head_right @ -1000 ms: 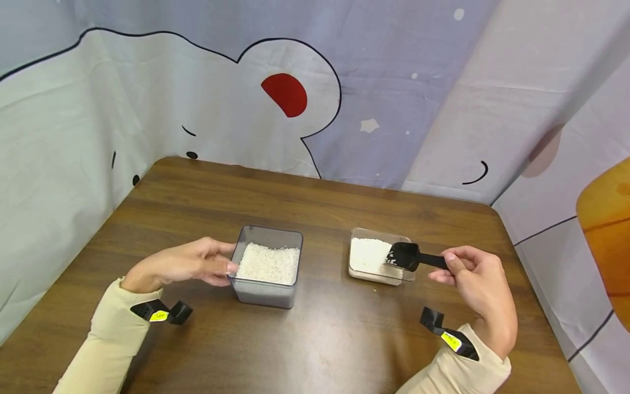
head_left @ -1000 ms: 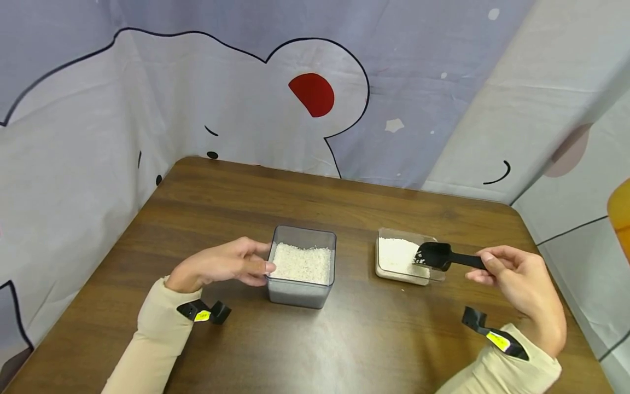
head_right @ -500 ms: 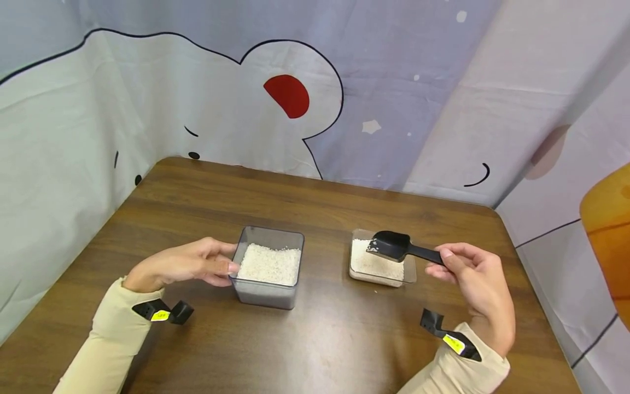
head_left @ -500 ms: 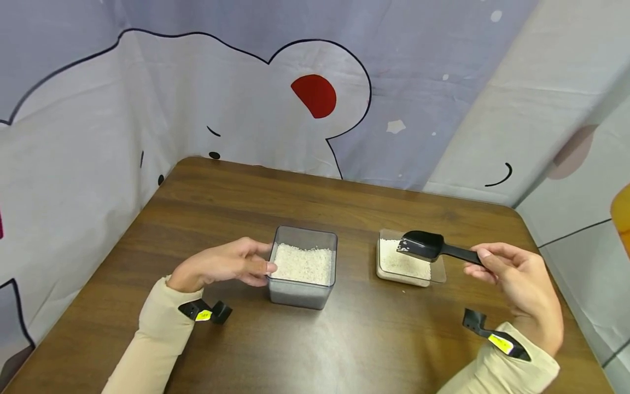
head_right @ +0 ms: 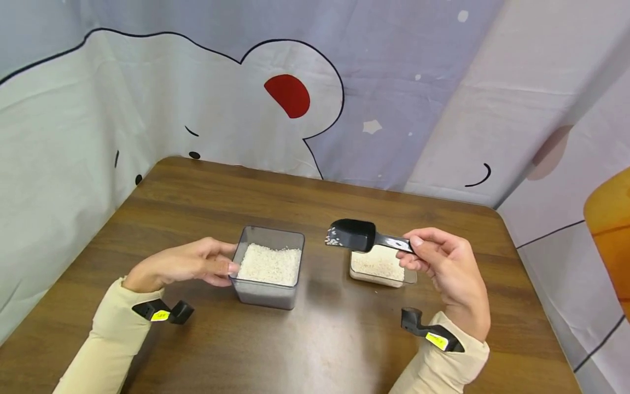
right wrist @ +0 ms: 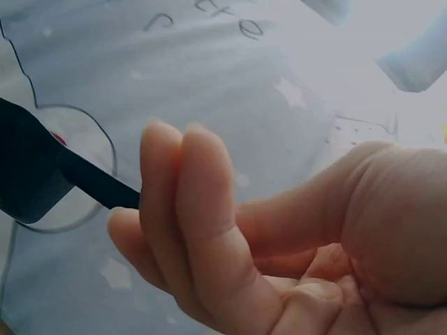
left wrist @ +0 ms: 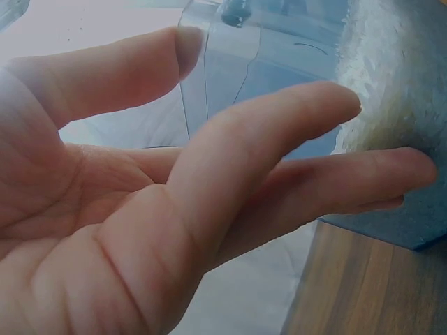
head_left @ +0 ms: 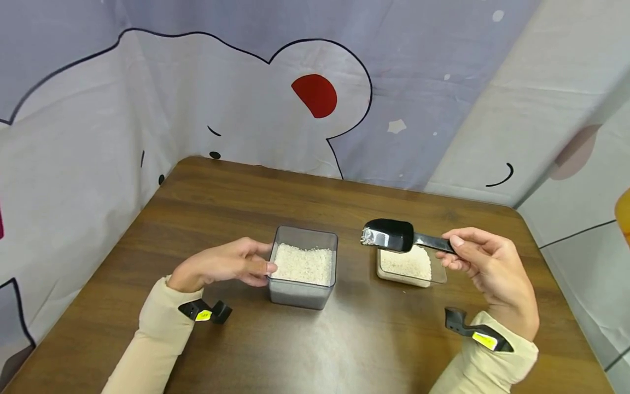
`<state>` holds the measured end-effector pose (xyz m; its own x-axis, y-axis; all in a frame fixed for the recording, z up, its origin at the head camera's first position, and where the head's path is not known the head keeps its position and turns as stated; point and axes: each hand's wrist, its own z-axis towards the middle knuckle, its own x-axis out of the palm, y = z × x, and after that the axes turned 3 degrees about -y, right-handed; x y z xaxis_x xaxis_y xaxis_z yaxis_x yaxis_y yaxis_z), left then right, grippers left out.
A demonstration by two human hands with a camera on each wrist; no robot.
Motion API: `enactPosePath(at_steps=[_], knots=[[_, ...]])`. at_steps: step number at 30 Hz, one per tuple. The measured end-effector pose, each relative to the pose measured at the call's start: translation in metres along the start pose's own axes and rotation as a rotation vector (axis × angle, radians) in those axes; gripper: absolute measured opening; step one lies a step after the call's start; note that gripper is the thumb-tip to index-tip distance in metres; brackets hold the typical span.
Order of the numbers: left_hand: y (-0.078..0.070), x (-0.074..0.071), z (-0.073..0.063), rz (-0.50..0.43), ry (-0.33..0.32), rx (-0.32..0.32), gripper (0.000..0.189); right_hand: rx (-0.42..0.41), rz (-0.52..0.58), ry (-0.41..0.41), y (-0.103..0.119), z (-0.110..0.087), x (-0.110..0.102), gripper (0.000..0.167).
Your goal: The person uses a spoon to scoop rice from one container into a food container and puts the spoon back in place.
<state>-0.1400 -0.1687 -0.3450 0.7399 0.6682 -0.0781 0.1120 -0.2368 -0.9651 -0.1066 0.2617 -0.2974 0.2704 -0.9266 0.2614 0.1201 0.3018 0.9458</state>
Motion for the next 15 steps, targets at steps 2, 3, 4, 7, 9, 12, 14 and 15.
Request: enactPosePath(at_steps=[2, 3, 4, 7, 9, 12, 14, 15], knots=[[0.0, 0.0, 0.0, 0.002, -0.002, -0.001, 0.059, 0.0, -0.013, 0.042, -0.002, 0.005, 0.007, 0.016], [0.0, 0.0, 0.0, 0.002, -0.004, -0.002, 0.059, 0.002, -0.024, 0.059, -0.004, 0.008, 0.011, 0.016], [0.0, 0.0, 0.0, 0.002, -0.005, -0.003, 0.059, 0.007, -0.036, 0.07, -0.005, 0.011, 0.014, 0.015], [0.0, 0.0, 0.0, -0.003, -0.007, -0.006, 0.06, 0.04, -0.08, 0.07, -0.009, 0.017, 0.024, 0.015], [-0.001, 0.0, 0.0, -0.006, -0.01, -0.011, 0.061, 0.077, -0.106, 0.054, -0.012, 0.02, 0.031, 0.015], [-0.001, 0.001, 0.0, -0.014, -0.008, -0.013, 0.062, 0.122, -0.128, 0.035, -0.015, 0.024, 0.04, 0.018], [-0.001, 0.001, 0.001, -0.017, -0.008, -0.016, 0.062, 0.131, -0.141, 0.039, -0.018, 0.027, 0.046, 0.022], [-0.001, 0.001, 0.001, -0.017, -0.008, -0.017, 0.062, 0.133, -0.154, 0.041, -0.019, 0.028, 0.049, 0.024]])
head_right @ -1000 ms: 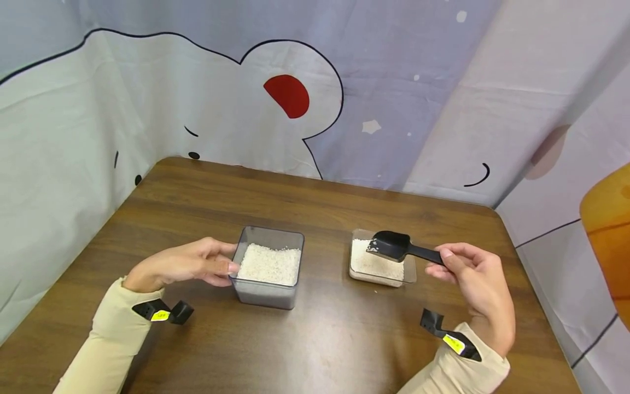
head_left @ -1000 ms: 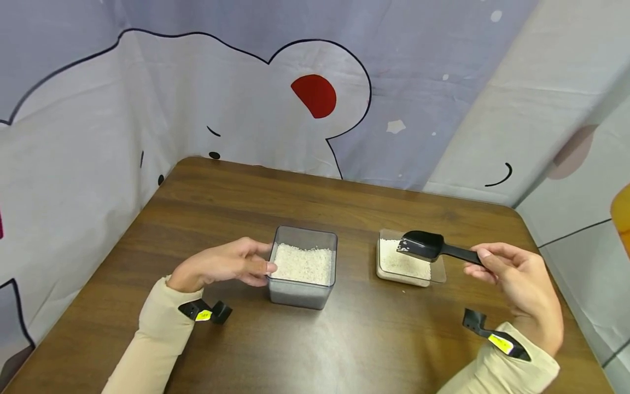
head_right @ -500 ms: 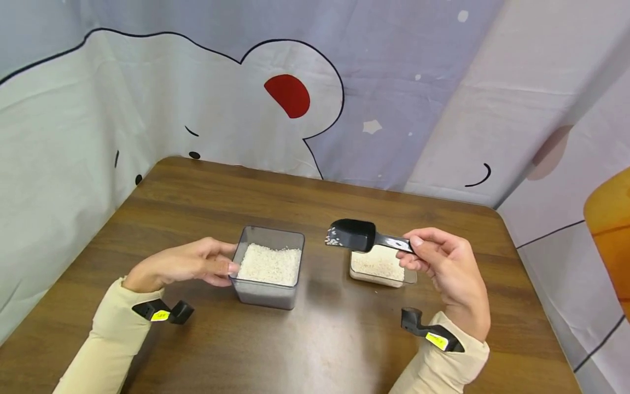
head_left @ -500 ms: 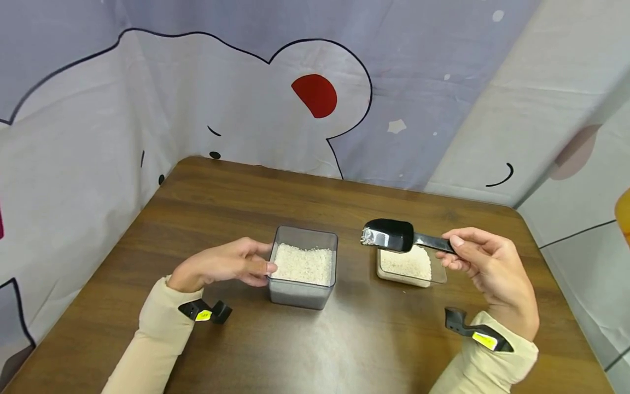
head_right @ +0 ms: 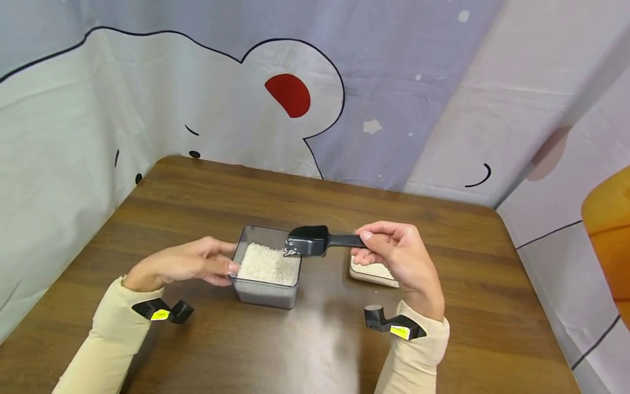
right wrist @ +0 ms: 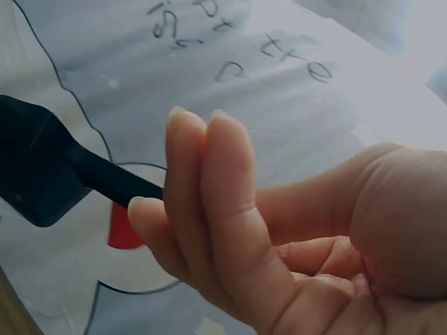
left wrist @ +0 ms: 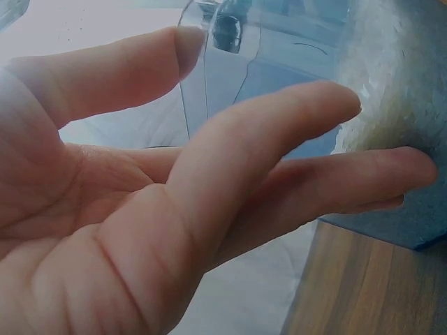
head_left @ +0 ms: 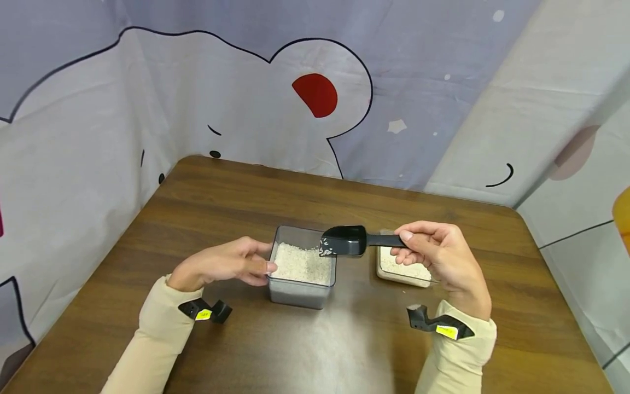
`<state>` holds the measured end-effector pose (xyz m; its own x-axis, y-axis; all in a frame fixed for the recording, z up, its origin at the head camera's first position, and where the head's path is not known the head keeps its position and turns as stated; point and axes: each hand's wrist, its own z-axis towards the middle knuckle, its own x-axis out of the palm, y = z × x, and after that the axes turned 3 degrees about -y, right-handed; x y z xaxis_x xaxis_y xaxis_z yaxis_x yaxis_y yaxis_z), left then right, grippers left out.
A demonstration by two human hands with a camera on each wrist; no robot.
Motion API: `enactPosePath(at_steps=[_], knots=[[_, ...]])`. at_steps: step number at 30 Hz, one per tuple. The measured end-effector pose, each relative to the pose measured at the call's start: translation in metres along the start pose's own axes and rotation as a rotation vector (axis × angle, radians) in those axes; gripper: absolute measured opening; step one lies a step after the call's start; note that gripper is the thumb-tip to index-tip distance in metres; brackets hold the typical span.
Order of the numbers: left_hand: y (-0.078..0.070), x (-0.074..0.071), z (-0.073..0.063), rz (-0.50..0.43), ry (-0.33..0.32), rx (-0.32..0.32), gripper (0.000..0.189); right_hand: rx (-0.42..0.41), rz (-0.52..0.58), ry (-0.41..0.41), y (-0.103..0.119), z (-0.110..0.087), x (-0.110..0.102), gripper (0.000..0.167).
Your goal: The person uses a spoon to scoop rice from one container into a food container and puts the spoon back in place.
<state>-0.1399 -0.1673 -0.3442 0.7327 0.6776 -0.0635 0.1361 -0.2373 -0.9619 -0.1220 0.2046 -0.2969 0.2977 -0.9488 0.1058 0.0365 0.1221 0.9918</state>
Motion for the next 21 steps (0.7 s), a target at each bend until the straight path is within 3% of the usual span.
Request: enactPosePath(at_steps=[12, 21], knots=[[-0.001, 0.0, -0.002, 0.028, -0.014, -0.01, 0.064, 0.068, -0.185, 0.02, -0.008, 0.016, 0.048, 0.023], [-0.002, 0.001, -0.003, 0.022, -0.018, -0.017, 0.067, 0.08, -0.358, 0.009, -0.016, 0.024, 0.068, 0.016]])
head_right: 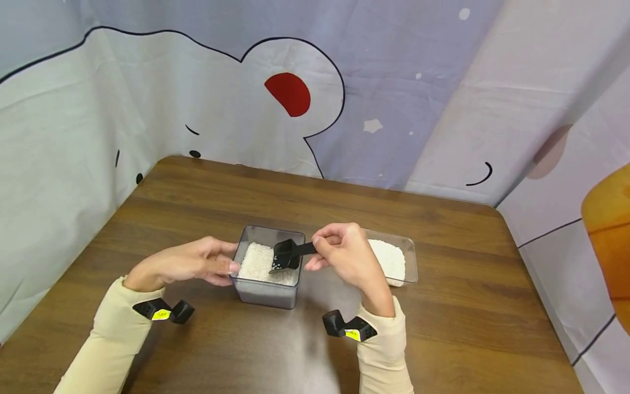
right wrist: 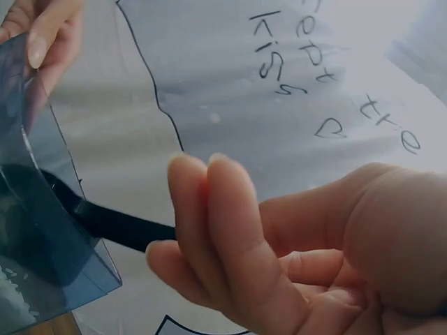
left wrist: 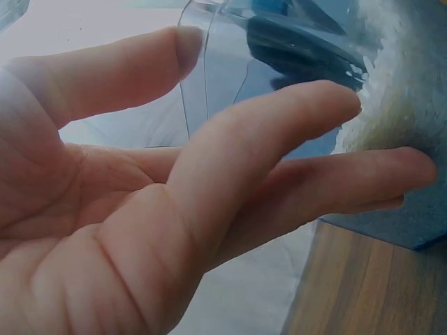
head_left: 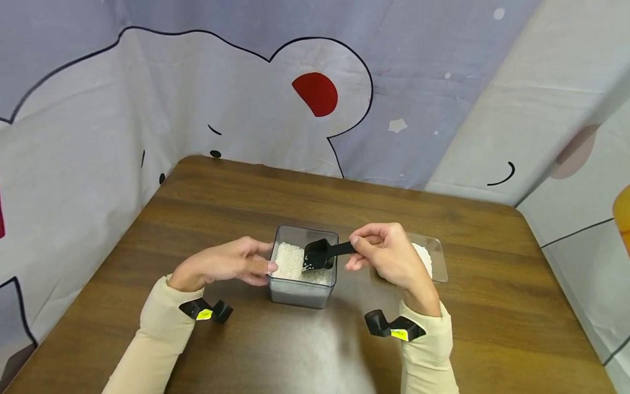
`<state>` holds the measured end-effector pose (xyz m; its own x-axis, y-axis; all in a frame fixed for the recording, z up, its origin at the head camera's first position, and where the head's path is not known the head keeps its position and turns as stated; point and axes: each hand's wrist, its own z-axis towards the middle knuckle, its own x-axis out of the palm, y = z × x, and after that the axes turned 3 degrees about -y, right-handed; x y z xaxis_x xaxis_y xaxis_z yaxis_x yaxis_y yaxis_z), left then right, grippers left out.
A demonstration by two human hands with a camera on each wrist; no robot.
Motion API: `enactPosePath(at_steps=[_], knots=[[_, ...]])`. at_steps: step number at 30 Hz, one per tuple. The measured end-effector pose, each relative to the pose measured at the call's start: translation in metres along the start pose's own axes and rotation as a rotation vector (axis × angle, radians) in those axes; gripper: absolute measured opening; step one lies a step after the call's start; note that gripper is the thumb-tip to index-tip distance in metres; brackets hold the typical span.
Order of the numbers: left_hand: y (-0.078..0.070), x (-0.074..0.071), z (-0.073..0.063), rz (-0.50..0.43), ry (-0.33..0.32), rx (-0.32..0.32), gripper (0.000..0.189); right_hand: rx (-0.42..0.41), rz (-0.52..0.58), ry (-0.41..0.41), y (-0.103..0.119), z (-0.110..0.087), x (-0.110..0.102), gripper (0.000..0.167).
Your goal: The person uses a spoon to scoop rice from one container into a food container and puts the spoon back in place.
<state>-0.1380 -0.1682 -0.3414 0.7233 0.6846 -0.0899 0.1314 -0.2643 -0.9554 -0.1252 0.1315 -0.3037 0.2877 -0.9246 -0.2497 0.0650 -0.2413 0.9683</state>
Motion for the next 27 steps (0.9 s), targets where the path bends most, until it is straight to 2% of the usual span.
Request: enactPosePath(at_steps=[7, 14, 20, 27], knots=[[0.0, -0.001, 0.001, -0.015, 0.016, 0.005, 0.068, 0.022, -0.017, -0.008, 0.002, 0.002, 0.012, 0.015], [0.0, -0.003, 0.0, 0.006, 0.008, -0.004, 0.075, 0.001, -0.003, 0.027, -0.004, 0.011, 0.026, 0.016], [0.0, -0.003, 0.0, 0.003, 0.01, -0.001, 0.073, 0.006, 0.004, 0.029, -0.007, 0.016, 0.037, 0.017], [0.001, -0.003, 0.002, -0.018, 0.018, 0.01, 0.066, 0.071, 0.141, -0.008, -0.011, 0.02, 0.04, 0.018]])
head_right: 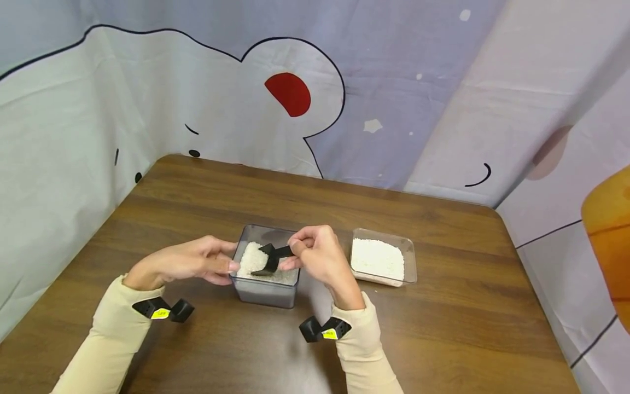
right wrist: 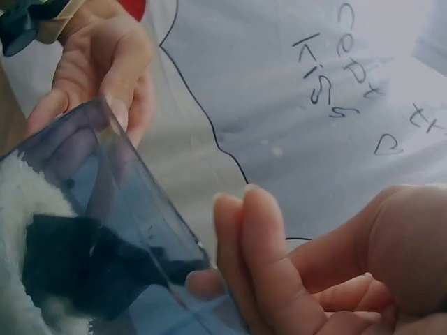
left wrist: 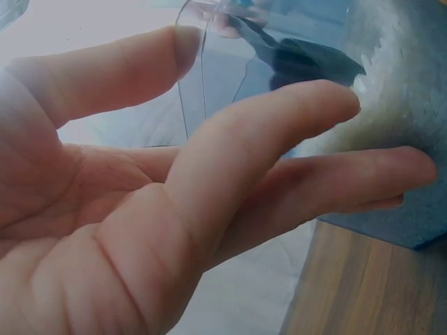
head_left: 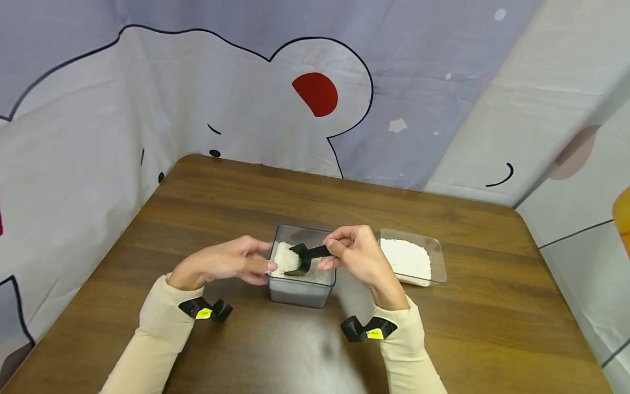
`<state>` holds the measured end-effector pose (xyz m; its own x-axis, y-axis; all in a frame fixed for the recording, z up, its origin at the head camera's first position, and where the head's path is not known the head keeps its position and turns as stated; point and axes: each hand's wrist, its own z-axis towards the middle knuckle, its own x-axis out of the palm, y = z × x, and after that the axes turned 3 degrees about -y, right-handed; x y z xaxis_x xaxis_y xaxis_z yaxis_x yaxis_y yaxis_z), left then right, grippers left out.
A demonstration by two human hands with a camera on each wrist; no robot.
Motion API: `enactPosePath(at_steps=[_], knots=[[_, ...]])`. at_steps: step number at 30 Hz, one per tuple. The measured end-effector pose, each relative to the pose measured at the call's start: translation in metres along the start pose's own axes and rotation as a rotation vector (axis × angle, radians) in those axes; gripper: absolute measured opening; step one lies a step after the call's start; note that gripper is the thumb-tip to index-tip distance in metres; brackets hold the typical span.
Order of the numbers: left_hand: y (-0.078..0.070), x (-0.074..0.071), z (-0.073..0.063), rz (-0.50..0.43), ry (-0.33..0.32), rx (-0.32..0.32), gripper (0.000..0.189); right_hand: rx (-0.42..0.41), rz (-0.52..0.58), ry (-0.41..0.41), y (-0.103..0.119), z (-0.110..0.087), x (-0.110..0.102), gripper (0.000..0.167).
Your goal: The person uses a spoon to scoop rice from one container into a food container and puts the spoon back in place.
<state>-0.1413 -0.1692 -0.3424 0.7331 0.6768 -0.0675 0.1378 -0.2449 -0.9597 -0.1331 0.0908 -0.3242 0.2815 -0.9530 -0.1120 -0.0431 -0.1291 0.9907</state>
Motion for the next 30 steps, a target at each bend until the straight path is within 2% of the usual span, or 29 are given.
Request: enactPosePath(at_steps=[4, 9, 15, 23, 30], knots=[[0.0, 0.001, 0.001, -0.019, -0.001, -0.003, 0.061, 0.027, 0.087, -0.005, -0.003, 0.003, -0.005, 0.019], [0.0, 0.001, 0.001, -0.009, -0.005, -0.01, 0.063, 0.034, 0.172, 0.024, -0.004, 0.003, -0.015, 0.02], [0.001, 0.001, 0.001, -0.006, 0.001, 0.001, 0.058, 0.029, 0.192, 0.048, -0.007, 0.003, -0.026, 0.022], [0.002, 0.001, -0.001, -0.006, -0.008, 0.004, 0.063, 0.016, 0.309, 0.11, -0.017, 0.009, -0.045, 0.023], [0.002, 0.001, -0.001, -0.007, -0.02, -0.01, 0.069, 0.02, 0.349, 0.132, -0.018, 0.007, -0.061, 0.015]])
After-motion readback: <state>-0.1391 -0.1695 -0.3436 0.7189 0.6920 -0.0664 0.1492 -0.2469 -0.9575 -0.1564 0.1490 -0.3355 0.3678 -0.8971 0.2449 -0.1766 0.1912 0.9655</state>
